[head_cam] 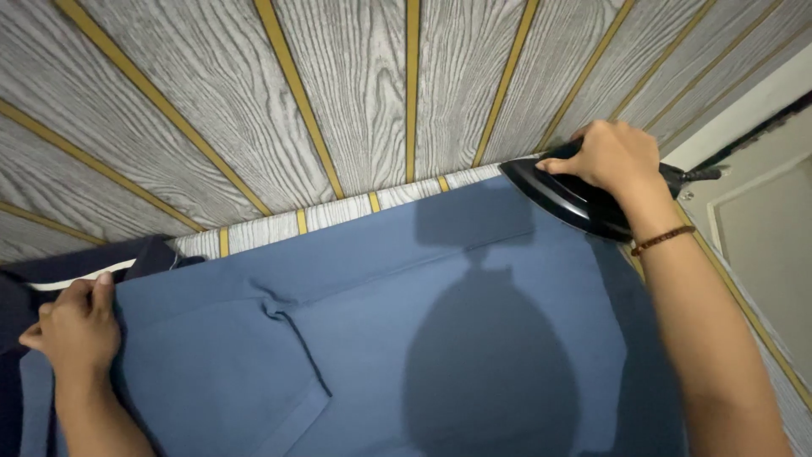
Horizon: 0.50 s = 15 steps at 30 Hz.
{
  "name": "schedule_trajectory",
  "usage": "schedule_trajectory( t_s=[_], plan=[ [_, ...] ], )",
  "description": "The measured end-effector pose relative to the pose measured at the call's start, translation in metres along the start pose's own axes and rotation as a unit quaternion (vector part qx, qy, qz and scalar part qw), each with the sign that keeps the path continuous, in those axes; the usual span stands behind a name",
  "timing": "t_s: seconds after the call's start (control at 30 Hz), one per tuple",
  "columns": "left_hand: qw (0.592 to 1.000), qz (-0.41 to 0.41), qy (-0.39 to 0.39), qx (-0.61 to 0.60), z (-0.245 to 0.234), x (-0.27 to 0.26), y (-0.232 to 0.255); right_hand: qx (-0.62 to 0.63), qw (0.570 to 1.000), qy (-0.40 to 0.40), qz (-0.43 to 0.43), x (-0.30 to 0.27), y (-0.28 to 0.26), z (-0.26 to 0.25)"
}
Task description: Ironing a blue polo shirt on an ironing board.
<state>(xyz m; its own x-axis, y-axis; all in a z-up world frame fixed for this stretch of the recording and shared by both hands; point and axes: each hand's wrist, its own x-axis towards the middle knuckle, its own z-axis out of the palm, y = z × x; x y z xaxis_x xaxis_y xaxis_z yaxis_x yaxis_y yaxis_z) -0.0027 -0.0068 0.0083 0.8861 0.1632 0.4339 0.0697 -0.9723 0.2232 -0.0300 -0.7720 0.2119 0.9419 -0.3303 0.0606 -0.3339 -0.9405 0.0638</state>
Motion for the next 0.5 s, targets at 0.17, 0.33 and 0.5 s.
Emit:
schedule_trajectory(
  t_s=[0.17,0.33,0.5],
  plan=[
    [1.000,-0.005,-0.008,0.009,0.003,0.000,-0.005,0.022,1.000,-0.005,0.020,-0.005,0.005,-0.002],
    [1.000,0.007,0.006,0.023,0.008,0.001,-0.010,-0.014,0.998,0.015,0.051,-0.014,0.016,0.004],
    [0.999,0.009,0.001,0.045,0.015,-0.002,-0.018,0.009,0.997,0.018,0.074,-0.015,0.017,-0.001]
  ],
)
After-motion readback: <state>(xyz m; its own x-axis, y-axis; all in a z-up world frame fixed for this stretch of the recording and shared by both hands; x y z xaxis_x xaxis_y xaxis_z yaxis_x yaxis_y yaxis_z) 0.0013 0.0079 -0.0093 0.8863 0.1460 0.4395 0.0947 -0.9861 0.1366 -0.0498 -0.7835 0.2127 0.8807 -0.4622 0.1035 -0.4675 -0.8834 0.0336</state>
